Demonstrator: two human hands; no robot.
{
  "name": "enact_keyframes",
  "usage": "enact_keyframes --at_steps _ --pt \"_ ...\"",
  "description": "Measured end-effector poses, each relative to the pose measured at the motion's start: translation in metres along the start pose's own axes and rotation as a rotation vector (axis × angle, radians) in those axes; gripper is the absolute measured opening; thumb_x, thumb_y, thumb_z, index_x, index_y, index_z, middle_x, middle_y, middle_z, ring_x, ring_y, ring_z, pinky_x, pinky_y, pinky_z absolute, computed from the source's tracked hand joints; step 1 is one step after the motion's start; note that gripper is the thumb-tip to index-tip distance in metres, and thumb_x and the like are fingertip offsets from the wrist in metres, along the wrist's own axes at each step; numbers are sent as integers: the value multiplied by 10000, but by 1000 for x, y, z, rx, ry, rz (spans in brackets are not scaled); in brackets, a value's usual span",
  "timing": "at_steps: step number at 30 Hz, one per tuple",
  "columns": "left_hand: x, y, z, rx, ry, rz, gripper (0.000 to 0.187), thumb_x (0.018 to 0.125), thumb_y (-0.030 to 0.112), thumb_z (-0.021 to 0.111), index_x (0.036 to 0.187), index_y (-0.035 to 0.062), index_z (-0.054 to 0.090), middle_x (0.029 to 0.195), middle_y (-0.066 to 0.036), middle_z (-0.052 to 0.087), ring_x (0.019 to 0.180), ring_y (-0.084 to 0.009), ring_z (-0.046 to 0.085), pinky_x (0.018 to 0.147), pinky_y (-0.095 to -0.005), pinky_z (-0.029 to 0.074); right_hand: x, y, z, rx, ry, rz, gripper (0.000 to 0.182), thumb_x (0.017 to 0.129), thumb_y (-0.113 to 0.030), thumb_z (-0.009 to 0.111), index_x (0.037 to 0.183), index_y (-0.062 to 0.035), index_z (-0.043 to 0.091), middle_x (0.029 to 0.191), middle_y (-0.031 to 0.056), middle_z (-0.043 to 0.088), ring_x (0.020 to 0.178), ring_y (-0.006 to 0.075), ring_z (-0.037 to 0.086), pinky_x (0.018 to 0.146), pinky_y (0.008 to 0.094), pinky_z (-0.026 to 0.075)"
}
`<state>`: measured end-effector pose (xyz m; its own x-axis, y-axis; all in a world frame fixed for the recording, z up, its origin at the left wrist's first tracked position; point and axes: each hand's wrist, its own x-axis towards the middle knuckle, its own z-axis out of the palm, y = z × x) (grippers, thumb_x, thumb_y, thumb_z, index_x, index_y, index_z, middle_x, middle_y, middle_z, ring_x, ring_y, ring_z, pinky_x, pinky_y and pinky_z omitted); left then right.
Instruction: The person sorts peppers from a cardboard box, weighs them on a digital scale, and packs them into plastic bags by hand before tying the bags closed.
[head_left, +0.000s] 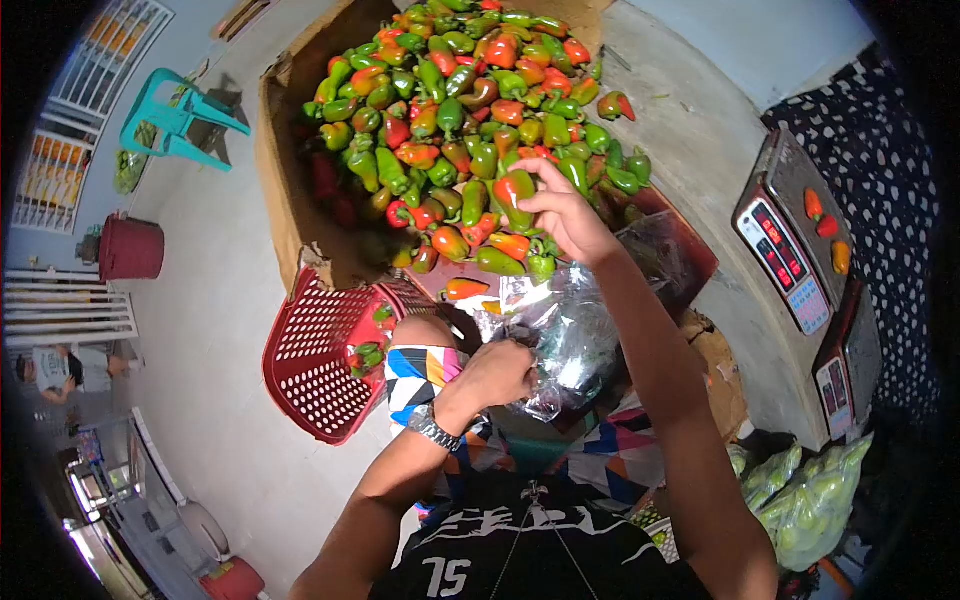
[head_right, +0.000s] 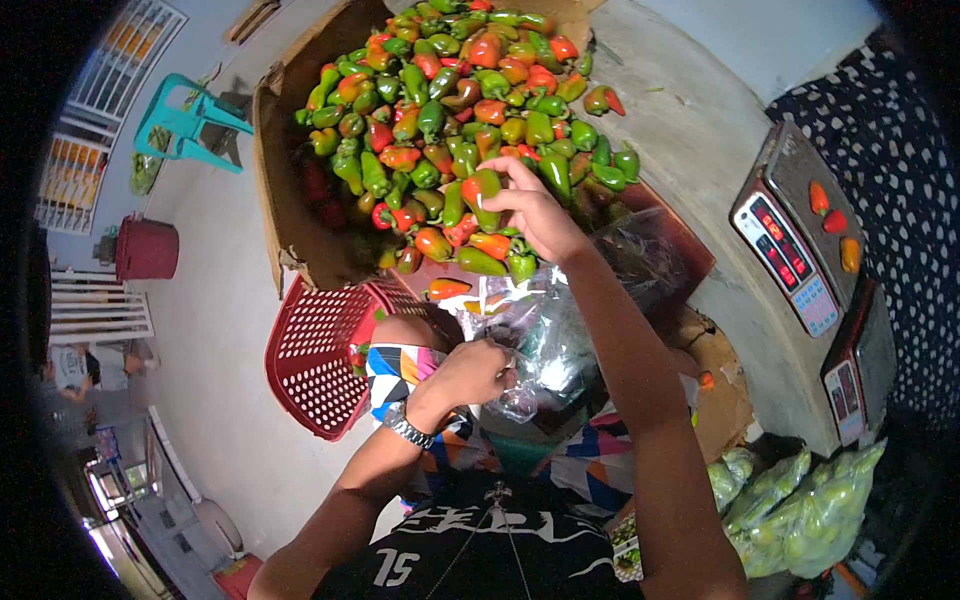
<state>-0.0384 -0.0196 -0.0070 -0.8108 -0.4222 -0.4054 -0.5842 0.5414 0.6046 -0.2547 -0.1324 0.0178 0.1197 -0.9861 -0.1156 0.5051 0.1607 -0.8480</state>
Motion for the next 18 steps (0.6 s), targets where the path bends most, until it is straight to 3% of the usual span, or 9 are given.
enact_keyframes --at_steps 3,4,7,8,11,15,16,18 --pt "2 1 3 -22 -14 17 239 877 214 670 878 -17 731 875 -269 714 908 -464 701 847 -554 555 -32 -16 -8 424 -35 183 404 979 -166 656 1343 -78 503 1107 129 658 898 230 669 810 394 542" --pt "5 1 6 7 -17 -2 234 876 214 667 897 -8 741 890 -263 720 917 -458 702 859 -554 553 -36 -14 -6 418 22 150 326 1014 -225 643 1274 -76 516 1046 128 651 777 228 644 693 359 533" --pt "6 5 9 -32 67 25 272 853 200 665 823 -62 727 828 -309 692 861 -483 700 838 -554 558 -49 -14 -21 295 -17 79 235 1031 -243 625 1175 -83 530 1010 113 654 695 197 625 549 312 468" --pt "8 3 9 10 -14 0 228 872 215 672 932 13 760 904 -259 726 923 -453 705 863 -545 557 -54 -13 -23 292 88 79 191 1038 -245 616 1103 -85 535 945 104 646 562 153 550 440 275 363" --pt "8 14 0 54 -34 -34 219 871 212 677 935 21 761 901 -255 727 925 -451 706 858 -546 557 -68 -15 -45 283 -18 43 164 1068 -211 567 1137 -63 557 942 139 629 516 154 490 455 261 357" --pt "11 10 4 30 -15 -26 201 865 201 691 933 26 762 909 -251 729 915 -455 703 835 -547 555 -86 -31 -50 314 54 -4 261 1101 -327 496 1101 -78 573 841 141 623 469 146 449 402 263 343" --pt "11 13 2 39 -9 -36 193 864 193 692 927 24 759 910 -253 724 911 -456 700 831 -550 551 -90 -37 -55 396 186 40 326 1110 -374 453 1079 -81 593 836 135 643 465 164 476 380 283 356" --pt "13 14 0 59 -4 -20 191 868 194 687 925 26 758 907 -254 721 906 -458 697 825 -554 547 -103 -53 -80 466 350 -82 350 1108 -378 442 1097 -71 611 874 135 672 512 181 544 421 301 409"
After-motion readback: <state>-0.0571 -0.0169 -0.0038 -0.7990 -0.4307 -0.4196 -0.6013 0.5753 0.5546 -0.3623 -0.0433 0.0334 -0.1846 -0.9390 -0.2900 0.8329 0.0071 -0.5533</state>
